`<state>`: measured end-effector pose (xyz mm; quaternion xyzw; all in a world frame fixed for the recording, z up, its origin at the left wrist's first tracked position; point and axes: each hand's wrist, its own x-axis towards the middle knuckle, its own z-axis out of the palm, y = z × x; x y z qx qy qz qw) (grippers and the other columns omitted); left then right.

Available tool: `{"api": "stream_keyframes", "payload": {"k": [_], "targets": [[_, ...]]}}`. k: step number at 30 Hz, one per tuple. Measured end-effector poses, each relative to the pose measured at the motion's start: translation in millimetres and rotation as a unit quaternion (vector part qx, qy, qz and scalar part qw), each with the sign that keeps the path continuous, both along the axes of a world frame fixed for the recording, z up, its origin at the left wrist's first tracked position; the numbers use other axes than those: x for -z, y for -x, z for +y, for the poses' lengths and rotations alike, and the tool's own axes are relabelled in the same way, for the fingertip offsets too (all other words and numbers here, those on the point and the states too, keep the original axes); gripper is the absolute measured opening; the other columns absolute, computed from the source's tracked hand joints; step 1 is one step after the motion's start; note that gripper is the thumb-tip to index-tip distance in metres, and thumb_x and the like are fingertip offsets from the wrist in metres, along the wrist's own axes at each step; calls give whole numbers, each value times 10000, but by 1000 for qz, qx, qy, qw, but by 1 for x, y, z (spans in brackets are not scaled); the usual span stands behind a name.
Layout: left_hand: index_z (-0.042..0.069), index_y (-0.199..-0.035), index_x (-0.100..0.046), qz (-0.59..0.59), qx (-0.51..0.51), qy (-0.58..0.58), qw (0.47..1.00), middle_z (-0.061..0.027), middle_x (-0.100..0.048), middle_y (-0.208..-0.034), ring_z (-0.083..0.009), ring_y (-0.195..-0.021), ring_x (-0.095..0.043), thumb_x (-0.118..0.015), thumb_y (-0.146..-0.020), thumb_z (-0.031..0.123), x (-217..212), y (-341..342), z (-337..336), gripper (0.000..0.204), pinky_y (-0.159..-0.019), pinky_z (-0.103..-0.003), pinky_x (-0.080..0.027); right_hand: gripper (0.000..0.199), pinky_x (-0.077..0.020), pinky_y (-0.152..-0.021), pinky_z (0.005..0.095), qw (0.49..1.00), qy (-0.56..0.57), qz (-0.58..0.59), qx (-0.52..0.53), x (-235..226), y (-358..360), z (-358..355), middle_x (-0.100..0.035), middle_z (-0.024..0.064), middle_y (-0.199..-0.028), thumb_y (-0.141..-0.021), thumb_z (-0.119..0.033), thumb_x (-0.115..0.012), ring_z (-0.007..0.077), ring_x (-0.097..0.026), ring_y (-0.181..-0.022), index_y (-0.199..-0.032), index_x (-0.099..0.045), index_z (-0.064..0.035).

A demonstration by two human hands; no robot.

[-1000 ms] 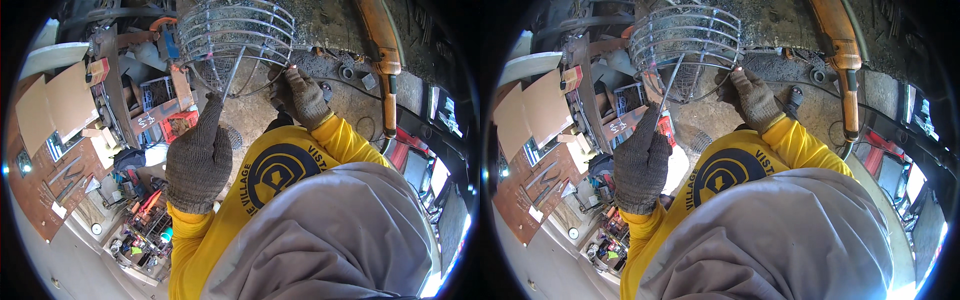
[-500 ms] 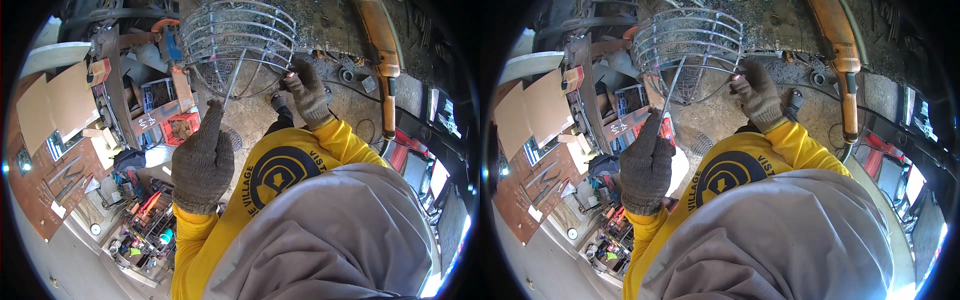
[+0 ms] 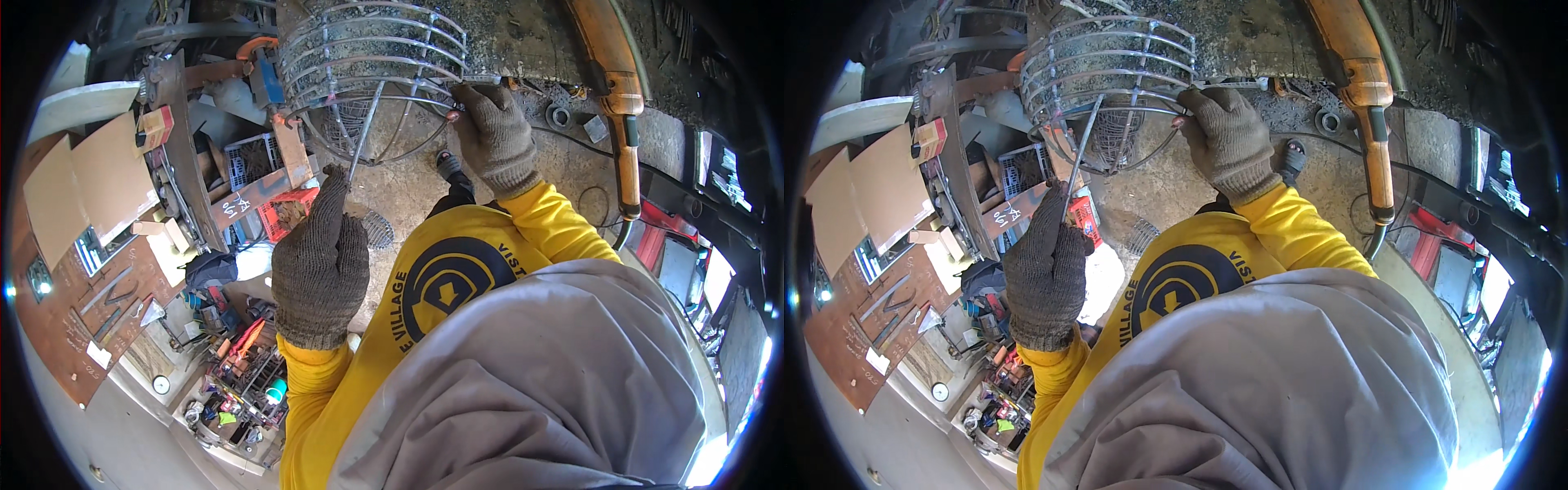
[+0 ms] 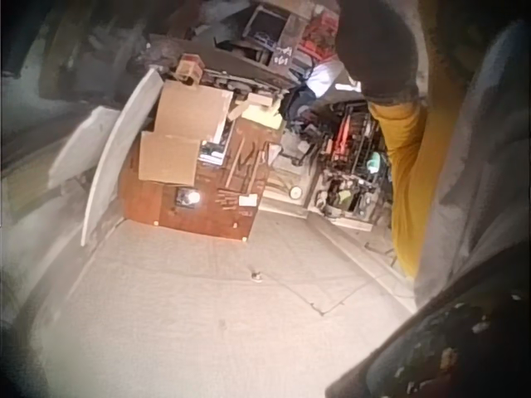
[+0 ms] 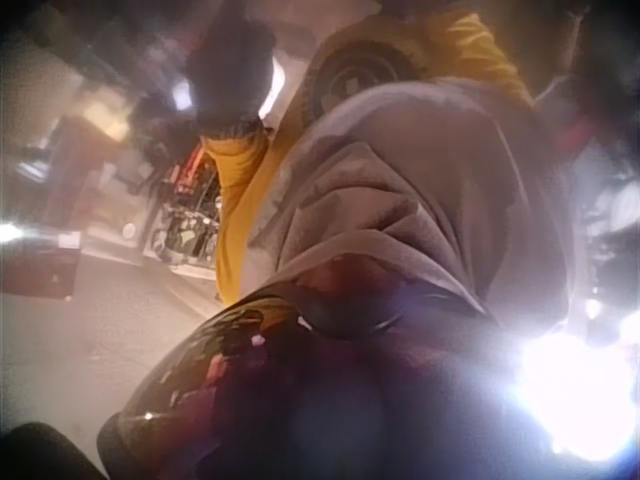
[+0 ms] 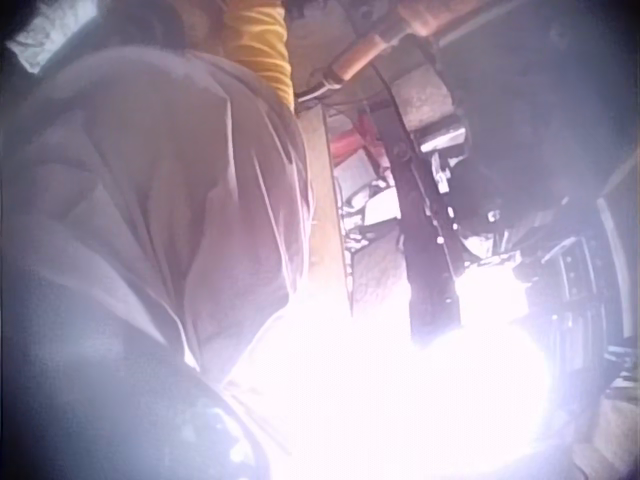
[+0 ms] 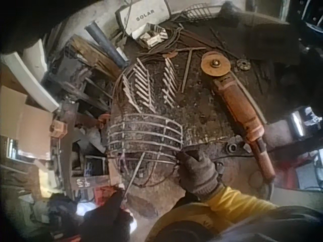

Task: The person smooths a metal piece with an angle grinder and then welds metal rods onto a wire structure using a welding torch.

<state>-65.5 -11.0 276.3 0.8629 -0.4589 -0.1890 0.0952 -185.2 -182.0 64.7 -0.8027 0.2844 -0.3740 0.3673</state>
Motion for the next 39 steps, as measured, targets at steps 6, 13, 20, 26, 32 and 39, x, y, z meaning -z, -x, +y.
{"api": "stream_keyframes", "payload": {"k": [6,13,20,26,32,39], "targets": [[12,-1338,-570,-29,20,14,999,-114,-687,-730,-184,-649,-689,-545,-918,38,2,0,0,422,-629,-317,-538,282,-539,-734,413,1000,3,18,2,-7,-1,-2,-651,151,-989,-838,-154,-705,348,-654,-854,-1107,-658,-88],[26,-1341,-571,-28,3,9,1000,-106,-687,-728,-199,-666,-693,-535,-912,23,3,3,0,431,-643,-322,-538,312,-540,-738,402,997,-73,12,-15,-11,4,-1,-648,149,-1008,-849,-190,-716,333,-661,-855,-1135,-649,-88],[14,-1340,-567,-37,13,37,999,-100,-688,-727,-195,-673,-696,-536,-894,3,10,0,6,447,-660,-320,-543,246,-541,-690,370,985,-171,-12,-11,-9,12,12,-666,128,-921,-851,-139,-710,297,-676,-802,-1092,-678,-98],[20,-1317,-588,-14,-3,81,997,-115,-674,-716,-201,-630,-664,-584,-871,21,17,0,5,446,-612,-323,-522,170,-532,-675,363,984,-177,-16,-8,-11,11,8,-668,115,-870,-848,-83,-693,289,-673,-788,-1018,-696,-97],[-3,-1272,-615,1,-28,83,996,-140,-694,-793,-201,-641,-666,-634,-853,25,19,0,4,420,-610,-318,-525,167,-529,-683,359,981,-188,-52,-16,0,8,9,-675,129,-889,-837,-69,-701,296,-670,-787,-1003,-700,-91],[-24,-1227,-635,-13,-47,94,994,-193,-720,-973,-225,-738,-708,-676,-839,21,24,2,6,392,-685,-310,-555,138,-523,-689,346,973,-225,-44,-33,2,8,9,-674,128,-900,-848,-51,-691,277,-667,-787,-986,-690,-61]]}}
